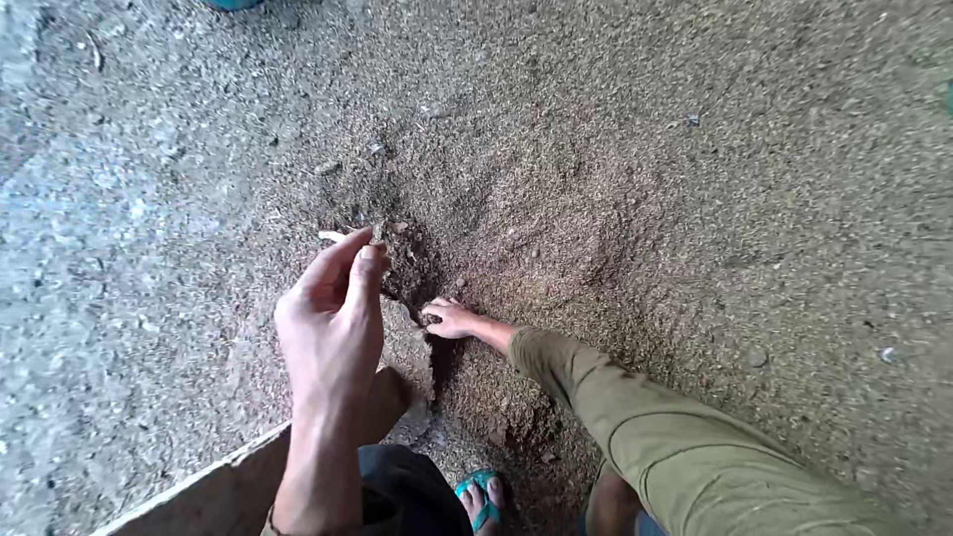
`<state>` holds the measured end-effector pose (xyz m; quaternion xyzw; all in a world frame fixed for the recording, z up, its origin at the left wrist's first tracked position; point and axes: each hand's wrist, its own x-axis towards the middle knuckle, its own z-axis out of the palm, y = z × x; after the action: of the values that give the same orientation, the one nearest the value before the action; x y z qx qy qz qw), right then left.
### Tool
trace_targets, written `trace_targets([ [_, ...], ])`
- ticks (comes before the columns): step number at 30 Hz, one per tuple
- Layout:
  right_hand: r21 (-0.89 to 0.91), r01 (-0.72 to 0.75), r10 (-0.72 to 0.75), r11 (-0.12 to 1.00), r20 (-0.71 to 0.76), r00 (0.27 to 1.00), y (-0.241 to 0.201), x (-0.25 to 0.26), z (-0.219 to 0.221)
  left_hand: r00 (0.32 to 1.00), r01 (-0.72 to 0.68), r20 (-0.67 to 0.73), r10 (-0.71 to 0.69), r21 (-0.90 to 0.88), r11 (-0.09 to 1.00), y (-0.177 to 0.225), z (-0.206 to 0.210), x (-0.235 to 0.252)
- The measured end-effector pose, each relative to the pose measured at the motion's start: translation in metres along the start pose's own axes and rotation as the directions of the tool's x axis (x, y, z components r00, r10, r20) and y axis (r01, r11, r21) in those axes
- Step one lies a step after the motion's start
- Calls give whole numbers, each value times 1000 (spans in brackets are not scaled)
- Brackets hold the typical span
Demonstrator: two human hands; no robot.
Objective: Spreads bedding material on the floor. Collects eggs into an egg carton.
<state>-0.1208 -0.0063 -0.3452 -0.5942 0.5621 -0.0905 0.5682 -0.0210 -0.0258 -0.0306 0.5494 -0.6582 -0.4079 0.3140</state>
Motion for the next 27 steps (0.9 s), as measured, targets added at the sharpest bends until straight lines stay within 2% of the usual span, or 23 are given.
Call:
trace_targets([
  [2,-45,50,-44,998,128,991,9,-17,-2,999,-15,31,15,23,1000,0,3,1],
  [5,-137,141,-88,980,335,938,23,-46,5,998,-33,47,32,23,999,0,7,3],
  [8,-217,133,-45,967,368,929,19,-70,-4,997,-47,57,46,24,999,1,6,1],
  [10,-296,8,87,955,308,947,14,-80,-15,997,-48,64,47,19,999,2,7,-3],
  [12,-291,-111,164,950,164,973,9,-88,-25,995,-66,76,66,-1,998,6,10,-6],
  [14,-215,-129,143,968,49,988,3,-95,-30,990,-108,87,110,-21,994,12,18,-10],
  [17,-127,-83,72,988,-88,993,-12,-113,-29,980,-144,131,148,-36,989,22,42,-15],
  [20,-53,-154,142,987,-174,974,-31,-140,-27,958,-171,214,189,-99,980,42,84,-28],
  [23,9,-219,217,976,-190,958,-22,-160,-25,916,-256,263,302,-196,947,69,132,-55],
  [25,46,-226,231,973,-217,949,-18,-197,-31,885,-277,301,356,-275,921,84,166,-79],
  [27,174,-277,317,945,-285,904,-44,-286,-48,842,-275,356,406,-365,890,98,202,-110],
])
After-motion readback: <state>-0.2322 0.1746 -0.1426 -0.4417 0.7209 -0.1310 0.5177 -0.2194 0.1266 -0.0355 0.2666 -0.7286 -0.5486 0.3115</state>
